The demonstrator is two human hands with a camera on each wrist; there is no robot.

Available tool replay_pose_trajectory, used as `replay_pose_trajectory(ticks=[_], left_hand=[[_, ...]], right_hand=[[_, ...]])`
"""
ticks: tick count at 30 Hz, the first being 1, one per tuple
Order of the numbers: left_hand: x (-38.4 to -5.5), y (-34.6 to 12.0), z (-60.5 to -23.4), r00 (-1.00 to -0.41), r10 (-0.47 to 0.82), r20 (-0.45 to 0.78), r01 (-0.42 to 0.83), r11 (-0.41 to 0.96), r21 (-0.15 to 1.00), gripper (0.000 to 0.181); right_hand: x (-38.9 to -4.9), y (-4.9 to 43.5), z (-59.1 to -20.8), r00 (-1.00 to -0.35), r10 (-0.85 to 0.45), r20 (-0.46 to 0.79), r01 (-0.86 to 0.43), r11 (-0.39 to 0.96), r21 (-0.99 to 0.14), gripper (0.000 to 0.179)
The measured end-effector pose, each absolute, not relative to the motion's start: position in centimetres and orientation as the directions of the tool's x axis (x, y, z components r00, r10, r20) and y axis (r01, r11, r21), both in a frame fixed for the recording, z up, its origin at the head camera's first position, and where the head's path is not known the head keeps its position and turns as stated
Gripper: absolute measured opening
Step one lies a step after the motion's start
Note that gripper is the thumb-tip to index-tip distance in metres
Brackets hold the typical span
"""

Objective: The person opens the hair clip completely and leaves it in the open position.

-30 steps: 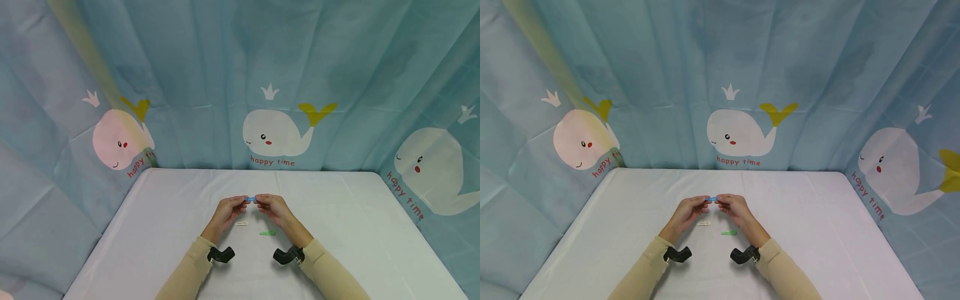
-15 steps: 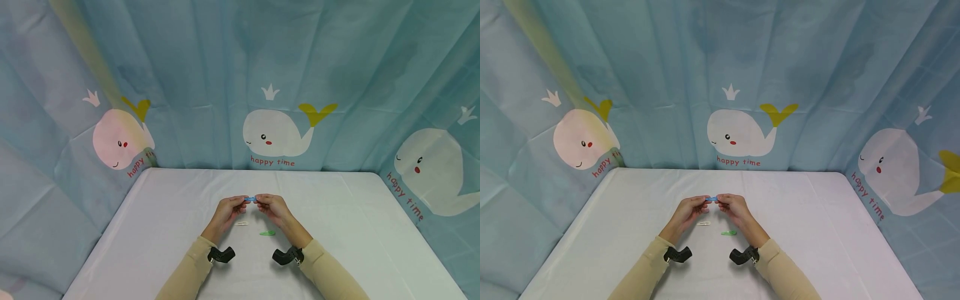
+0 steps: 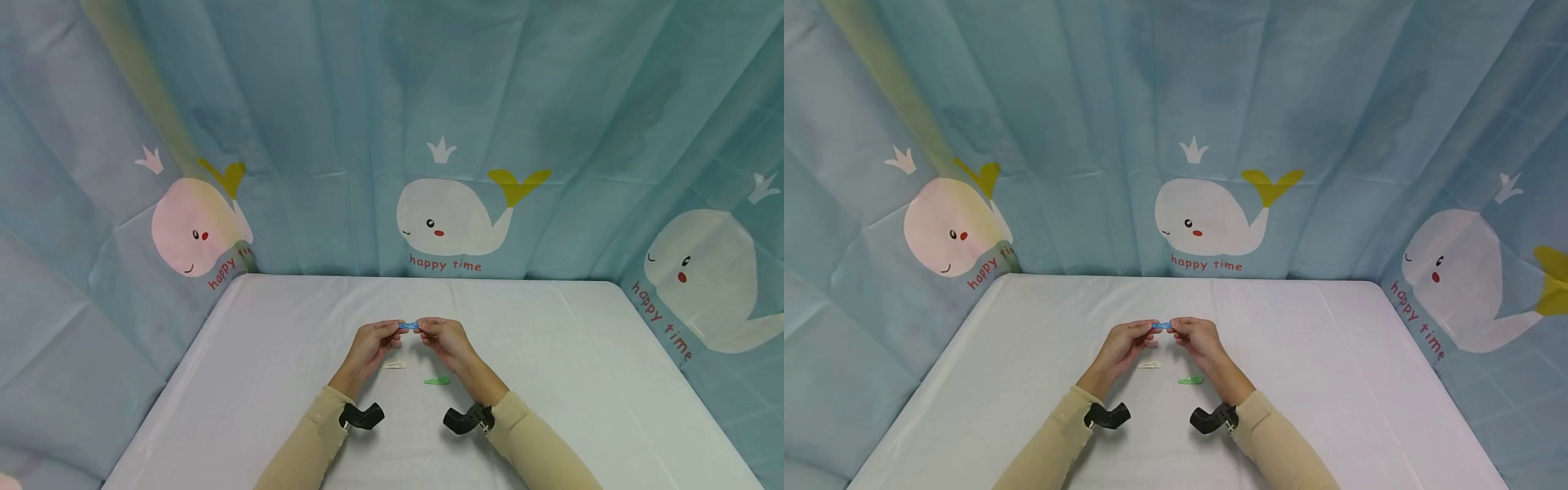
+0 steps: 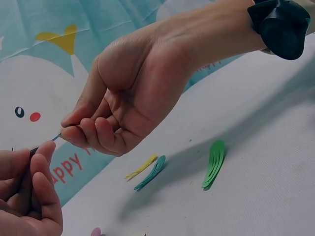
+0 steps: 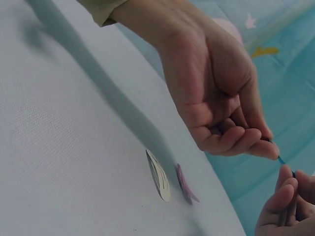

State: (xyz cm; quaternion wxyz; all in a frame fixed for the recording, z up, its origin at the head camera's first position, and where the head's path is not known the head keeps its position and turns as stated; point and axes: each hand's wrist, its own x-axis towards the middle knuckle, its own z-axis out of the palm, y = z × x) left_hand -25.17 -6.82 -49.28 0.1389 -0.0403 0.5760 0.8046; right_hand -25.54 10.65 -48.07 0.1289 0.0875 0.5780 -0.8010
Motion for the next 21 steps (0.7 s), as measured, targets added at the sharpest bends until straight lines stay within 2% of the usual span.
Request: replay_pose_trajectory(ticks=[5,14,21], left_hand=[[-25.20,-6.76,-49.52,-0.957,0.176,-0.231,-0.277,-0.317,0.907,0.033],[-24.80,-6.87,-49.49,-0.969,0.191,-0.158,-0.219,-0.362,0.906,0.030],[-24.99,-6.65,-49.15,-0.961,0.146,-0.235,-0.271,-0.326,0.906,0.031]], right_hand=[[-25.50,10.46,-48.25,-0.951,-0.100,-0.292,0.308,-0.287,-0.907,0.020],[-25.38,10.20,-48.06,-0.956,-0.064,-0.286,0.292,-0.286,-0.913,0.019],[-25.43,10.25,-48.01,-0.953,-0.072,-0.294,0.302,-0.301,-0.905,0.020]])
